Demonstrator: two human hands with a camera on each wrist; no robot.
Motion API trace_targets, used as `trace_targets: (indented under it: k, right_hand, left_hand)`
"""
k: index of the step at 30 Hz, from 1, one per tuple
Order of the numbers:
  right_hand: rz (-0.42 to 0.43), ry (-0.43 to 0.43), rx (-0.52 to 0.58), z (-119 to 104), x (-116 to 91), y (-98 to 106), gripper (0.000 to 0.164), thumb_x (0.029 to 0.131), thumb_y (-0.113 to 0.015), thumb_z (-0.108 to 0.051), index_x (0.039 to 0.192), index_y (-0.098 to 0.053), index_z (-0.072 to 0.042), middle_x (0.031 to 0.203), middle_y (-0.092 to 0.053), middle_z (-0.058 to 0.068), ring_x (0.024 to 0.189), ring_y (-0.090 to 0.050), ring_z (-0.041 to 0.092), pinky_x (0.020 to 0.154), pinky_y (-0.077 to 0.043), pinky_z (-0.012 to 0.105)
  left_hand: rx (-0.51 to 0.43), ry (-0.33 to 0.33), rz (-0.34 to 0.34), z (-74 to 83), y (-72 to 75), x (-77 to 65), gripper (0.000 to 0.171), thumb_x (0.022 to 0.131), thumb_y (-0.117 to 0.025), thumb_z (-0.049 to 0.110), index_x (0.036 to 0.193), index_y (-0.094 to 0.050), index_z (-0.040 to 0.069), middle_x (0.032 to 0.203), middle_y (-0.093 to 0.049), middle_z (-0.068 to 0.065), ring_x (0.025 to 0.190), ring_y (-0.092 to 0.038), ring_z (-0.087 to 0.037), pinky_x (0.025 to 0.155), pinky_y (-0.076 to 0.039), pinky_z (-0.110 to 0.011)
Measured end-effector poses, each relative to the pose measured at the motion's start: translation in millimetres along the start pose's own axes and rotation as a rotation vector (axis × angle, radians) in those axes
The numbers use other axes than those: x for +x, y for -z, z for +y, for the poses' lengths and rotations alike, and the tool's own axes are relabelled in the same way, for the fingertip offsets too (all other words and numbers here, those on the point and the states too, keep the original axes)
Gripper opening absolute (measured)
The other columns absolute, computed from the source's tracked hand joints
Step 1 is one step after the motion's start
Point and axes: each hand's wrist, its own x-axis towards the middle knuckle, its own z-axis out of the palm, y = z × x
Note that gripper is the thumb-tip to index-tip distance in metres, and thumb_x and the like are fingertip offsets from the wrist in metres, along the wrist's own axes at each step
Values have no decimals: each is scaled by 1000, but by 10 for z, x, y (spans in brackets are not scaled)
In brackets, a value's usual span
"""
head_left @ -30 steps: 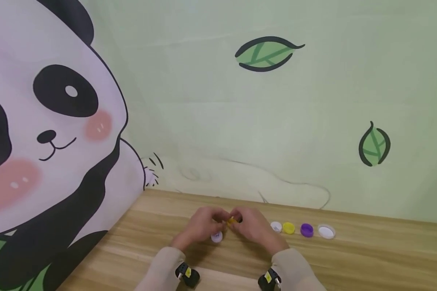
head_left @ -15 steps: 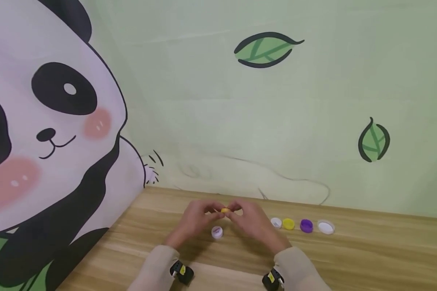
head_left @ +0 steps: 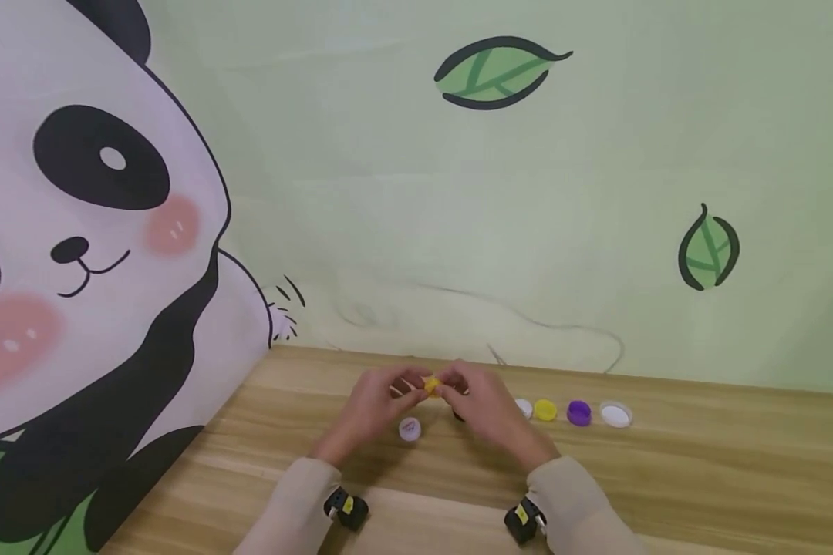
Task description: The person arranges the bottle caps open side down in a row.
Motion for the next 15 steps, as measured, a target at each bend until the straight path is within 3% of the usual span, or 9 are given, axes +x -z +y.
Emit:
trace_targets:
  k: [7,15]
  right_hand:
    - [7,-8,16,17,55,29,12,102,-71,-6,113,-71,-1,94,-73,3,89,-68,16,82,-57,39]
    - [-13,-27,11,35,20,17,14,102,-72,-6,115,-71,-1,95,-75,3,88,-69,16,81,-57,38]
  left_hand:
    - [-12,-47,2,1,8,45,30,91,-83,1,119,-77,8,95,-76,-3,84,-75,-18,77,-61,-30]
    - [-7,-34,-33,-11,-22,15,33,88,-86,1,119,-77,7,95,-76,-4,84,-75,-19,76,-60,-27]
